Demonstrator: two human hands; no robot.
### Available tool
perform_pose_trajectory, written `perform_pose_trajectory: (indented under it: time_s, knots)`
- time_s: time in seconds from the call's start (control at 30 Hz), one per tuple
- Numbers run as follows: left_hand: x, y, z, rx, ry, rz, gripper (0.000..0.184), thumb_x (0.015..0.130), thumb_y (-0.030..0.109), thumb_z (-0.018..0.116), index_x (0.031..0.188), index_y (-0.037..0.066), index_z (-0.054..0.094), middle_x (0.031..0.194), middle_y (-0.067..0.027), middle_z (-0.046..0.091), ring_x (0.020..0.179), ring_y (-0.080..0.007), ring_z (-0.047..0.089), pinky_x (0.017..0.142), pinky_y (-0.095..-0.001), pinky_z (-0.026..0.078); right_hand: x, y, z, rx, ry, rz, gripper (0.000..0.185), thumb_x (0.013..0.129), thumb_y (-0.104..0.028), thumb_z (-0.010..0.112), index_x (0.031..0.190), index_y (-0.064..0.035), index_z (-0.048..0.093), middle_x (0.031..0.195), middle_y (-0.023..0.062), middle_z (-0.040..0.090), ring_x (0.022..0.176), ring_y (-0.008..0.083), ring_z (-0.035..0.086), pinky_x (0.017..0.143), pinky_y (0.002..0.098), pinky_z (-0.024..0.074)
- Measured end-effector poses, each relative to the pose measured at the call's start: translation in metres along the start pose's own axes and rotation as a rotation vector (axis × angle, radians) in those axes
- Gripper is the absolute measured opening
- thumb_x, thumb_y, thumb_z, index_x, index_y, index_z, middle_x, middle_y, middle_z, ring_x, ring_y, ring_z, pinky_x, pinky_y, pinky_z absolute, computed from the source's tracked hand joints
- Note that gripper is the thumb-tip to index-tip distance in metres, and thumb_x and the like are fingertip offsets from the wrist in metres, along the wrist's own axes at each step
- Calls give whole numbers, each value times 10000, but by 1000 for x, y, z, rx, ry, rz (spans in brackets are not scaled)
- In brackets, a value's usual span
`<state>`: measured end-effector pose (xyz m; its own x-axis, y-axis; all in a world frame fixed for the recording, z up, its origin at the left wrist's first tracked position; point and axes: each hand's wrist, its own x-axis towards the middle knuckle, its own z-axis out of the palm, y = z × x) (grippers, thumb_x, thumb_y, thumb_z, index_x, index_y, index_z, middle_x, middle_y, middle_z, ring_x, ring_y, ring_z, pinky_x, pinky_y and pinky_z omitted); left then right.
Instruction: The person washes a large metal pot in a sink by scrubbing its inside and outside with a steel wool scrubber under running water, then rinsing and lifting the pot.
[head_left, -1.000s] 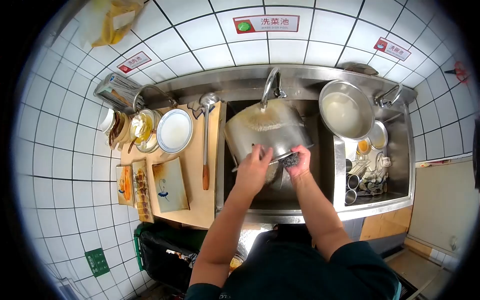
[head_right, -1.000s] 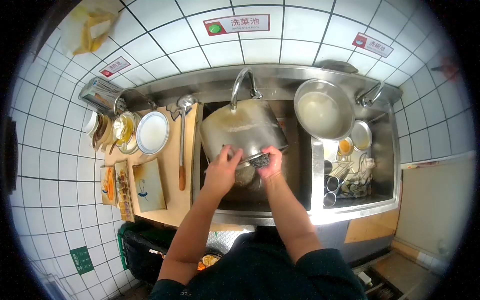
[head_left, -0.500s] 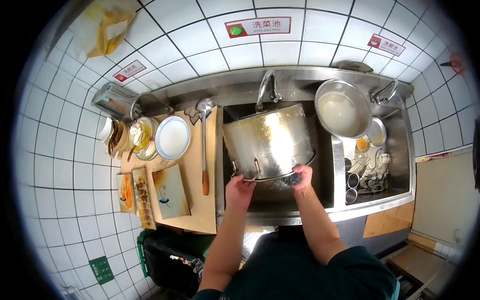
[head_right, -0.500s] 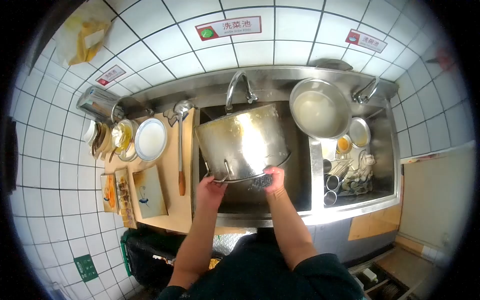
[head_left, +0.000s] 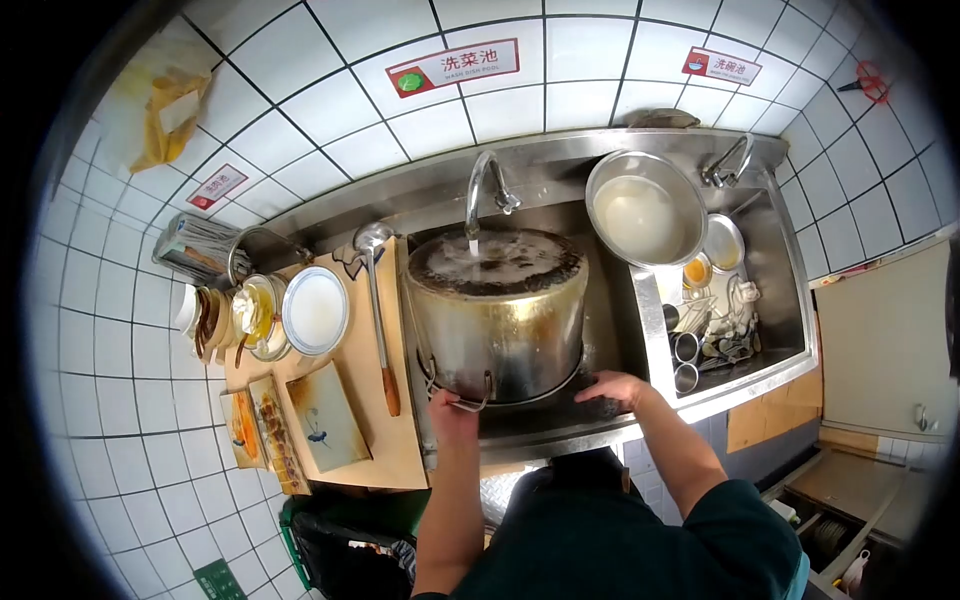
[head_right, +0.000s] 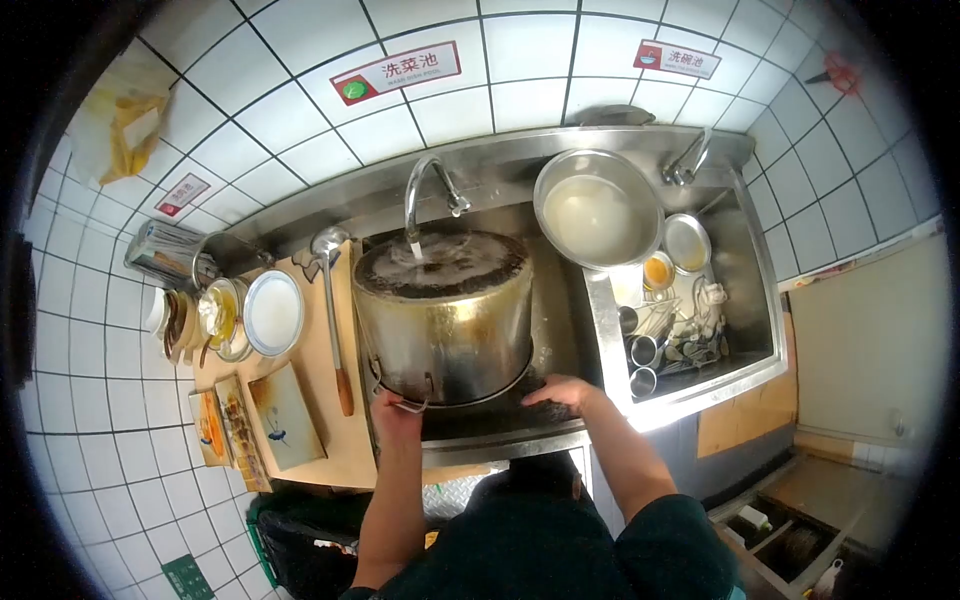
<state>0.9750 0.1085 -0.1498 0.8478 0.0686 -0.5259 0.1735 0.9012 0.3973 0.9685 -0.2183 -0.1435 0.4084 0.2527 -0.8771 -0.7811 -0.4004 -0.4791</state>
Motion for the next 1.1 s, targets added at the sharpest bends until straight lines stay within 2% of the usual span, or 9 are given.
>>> perform_pose_trajectory:
  time_s: [0.13, 0.27, 0.4, 0.6, 0.7, 0.77, 0.8, 0.9, 1.1]
  knots:
    - [-9, 7, 7, 78, -34, 39, 620, 636, -9, 432, 1247, -3, 533, 1236, -164, 616, 1184, -363, 581, 1063, -529, 459, 55, 65, -46, 259, 318, -127, 849, 821, -521, 744, 1243, 185, 537, 1212, 272, 625, 1118, 291, 605, 919, 376, 484]
    - [-4, 14, 3, 113, -137, -5, 641, 623, -12, 435, 1258, -8, 526, 1248, -179, 608, 1215, -375, 562, 1105, -525, 430, 31, 15, -51, 263, 932, -446, 673, 944, -502, 619, 1095, 154, 616, 911, 245, 684, 895, 281, 656, 780, 388, 486]
    - [16, 7, -17, 124, -138, -10, 658, 610, 7, 454, 1262, 1, 543, 1246, -176, 619, 1222, -374, 564, 1093, -527, 440, -16, -75, -35, -6, 978, -713, 512, 1004, -348, 554, 1210, 120, 573, 1130, 308, 629, 1058, 401, 598, 964, 429, 445]
    - [53, -9, -56, 113, -78, -8, 733, 583, 34, 471, 1314, 35, 533, 1292, -145, 606, 1247, -377, 547, 1080, -555, 440, 28, -193, 12, -830, 358, -1381, 464, 962, -322, 581, 1361, -86, 568, 1382, 175, 552, 1292, 363, 476, 1117, 454, 363]
    - [63, -9, -69, 65, 59, -38, 744, 589, 30, 456, 1330, 47, 524, 1329, -141, 578, 1267, -375, 527, 1076, -554, 442, 86, -218, 5, -943, 278, -1461, 416, 949, -322, 586, 1319, -133, 616, 1369, 136, 574, 1287, 355, 488, 1130, 448, 346]
    - [59, -17, -74, 52, 179, -16, 745, 596, 29, 445, 1337, 49, 517, 1348, -136, 562, 1275, -375, 516, 1067, -552, 449, 153, -225, -32, -1458, 445, -1501, 338, 986, -312, 498, 1250, -184, 666, 1327, 54, 622, 1275, 273, 525, 1074, 431, 376]
    - [56, -20, -74, 13, 203, -16, 703, 593, 22, 441, 1288, 50, 542, 1323, -135, 578, 1261, -372, 527, 1056, -553, 453, 168, -230, -45, -1641, 458, -1062, 332, 994, -334, 471, 1196, -183, 686, 1363, 35, 603, 1274, 261, 534, 1084, 433, 354]
    - [56, -25, -74, -60, 275, -33, 595, 597, 8, 426, 1169, 55, 584, 1259, -132, 612, 1225, -366, 552, 1026, -555, 464, 241, -246, -80, -1095, 502, -340, 420, 987, -412, 442, 1243, -166, 667, 1252, 117, 657, 1247, 298, 547, 1077, 433, 363]
    - [72, -31, -95, -89, 348, -61, 623, 633, 25, 418, 1239, 47, 562, 1306, -154, 581, 1237, -374, 542, 1029, -557, 460, 243, -291, 41, -1301, 116, -1023, 534, 973, -479, 455, 1284, -89, 644, 1371, 175, 570, 1280, 364, 489, 1098, 469, 363]
